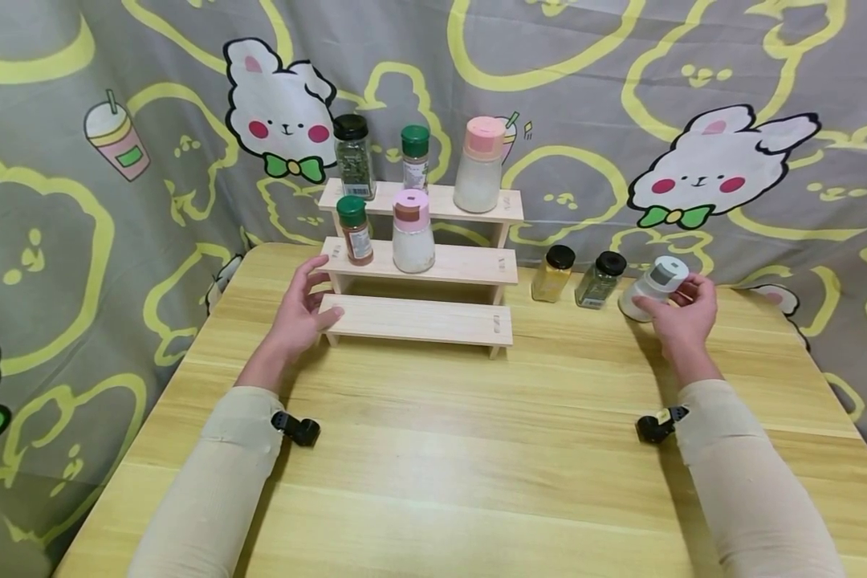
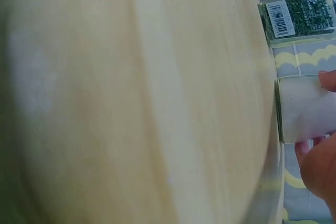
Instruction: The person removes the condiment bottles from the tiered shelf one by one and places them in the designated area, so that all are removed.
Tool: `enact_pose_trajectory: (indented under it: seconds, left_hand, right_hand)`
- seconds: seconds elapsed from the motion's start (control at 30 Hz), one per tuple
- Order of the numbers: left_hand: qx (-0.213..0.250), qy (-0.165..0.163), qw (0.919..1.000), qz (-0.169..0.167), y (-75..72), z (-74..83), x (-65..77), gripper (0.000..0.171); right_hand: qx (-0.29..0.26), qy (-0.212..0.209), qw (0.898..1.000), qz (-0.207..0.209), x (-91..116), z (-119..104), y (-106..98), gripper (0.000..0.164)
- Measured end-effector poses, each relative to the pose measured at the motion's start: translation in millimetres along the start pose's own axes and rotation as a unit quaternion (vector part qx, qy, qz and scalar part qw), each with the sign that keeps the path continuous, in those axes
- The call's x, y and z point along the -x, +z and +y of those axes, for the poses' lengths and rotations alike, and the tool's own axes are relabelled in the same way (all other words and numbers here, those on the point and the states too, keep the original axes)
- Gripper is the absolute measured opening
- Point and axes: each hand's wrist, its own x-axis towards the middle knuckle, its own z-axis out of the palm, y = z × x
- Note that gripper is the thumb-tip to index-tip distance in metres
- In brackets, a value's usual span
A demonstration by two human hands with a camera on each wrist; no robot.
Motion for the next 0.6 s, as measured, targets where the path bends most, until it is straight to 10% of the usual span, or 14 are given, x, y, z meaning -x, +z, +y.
enact_pose_trajectory:
  seconds: [0.6]
  left_hand:
    - [-0.008,0.000,1.0000,0.004,-1.1,-3.1,-1.4,0.086]
  right_hand:
    - [-0.027,0.005,1.000,-0.008,11,-4,-3,0.079]
